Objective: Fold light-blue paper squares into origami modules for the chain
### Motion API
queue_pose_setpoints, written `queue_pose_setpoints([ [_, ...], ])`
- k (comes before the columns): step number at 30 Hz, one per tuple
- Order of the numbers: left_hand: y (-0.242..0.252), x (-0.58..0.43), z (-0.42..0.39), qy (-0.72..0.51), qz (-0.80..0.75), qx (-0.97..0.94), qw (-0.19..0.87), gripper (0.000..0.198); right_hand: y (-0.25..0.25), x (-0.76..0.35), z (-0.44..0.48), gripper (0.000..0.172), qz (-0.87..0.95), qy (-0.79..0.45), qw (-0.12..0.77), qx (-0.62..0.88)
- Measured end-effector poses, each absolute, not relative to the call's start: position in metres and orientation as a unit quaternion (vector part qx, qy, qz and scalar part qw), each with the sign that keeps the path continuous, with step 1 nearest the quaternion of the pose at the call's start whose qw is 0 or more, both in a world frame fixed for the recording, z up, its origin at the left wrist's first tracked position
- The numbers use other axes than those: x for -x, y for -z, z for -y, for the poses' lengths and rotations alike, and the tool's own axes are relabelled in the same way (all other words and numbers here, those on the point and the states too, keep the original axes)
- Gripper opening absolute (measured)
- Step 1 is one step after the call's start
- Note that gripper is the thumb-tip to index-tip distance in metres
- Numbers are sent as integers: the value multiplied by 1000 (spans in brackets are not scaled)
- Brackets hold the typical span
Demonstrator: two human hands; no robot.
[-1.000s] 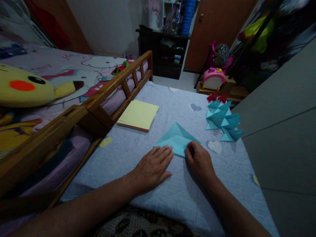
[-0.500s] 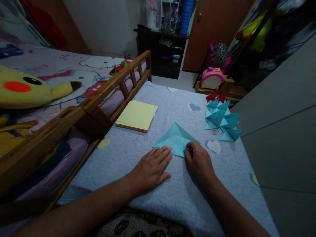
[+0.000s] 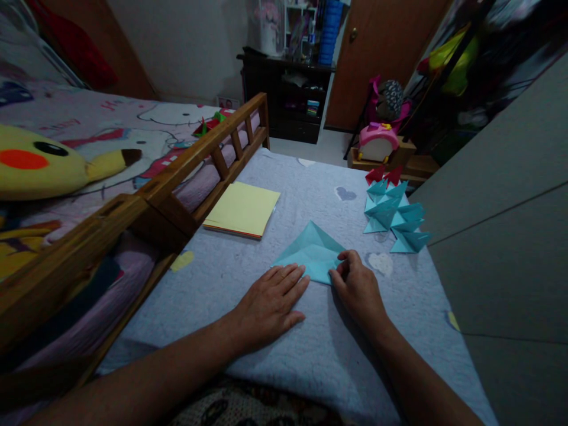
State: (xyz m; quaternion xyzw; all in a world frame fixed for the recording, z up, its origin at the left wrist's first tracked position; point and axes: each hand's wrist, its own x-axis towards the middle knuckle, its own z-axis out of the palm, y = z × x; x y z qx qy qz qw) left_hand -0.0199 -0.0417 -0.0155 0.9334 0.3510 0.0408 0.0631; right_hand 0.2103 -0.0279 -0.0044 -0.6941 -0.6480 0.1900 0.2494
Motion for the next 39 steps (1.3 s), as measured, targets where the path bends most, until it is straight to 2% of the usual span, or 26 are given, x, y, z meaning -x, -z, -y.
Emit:
queue_pose_setpoints([
  [25,15,21,38,-48,-348,-934,66,59,7,-214,26,20,673,-172,243,677],
  [28,12,20,38,-43,-349,-934,67,58,4,-214,31,13,709,-124,268,641],
  [32,12,20,38,-53,-350,-933,66,57,-3,-207,45,17,801,-16,266,536],
  [35,15,20,38,-55,-350,-933,65,58,-4,-199,52,21,847,-27,241,473],
  [39,16,20,38,-56,-350,-933,64,58,0,-195,53,24,859,-50,215,462],
])
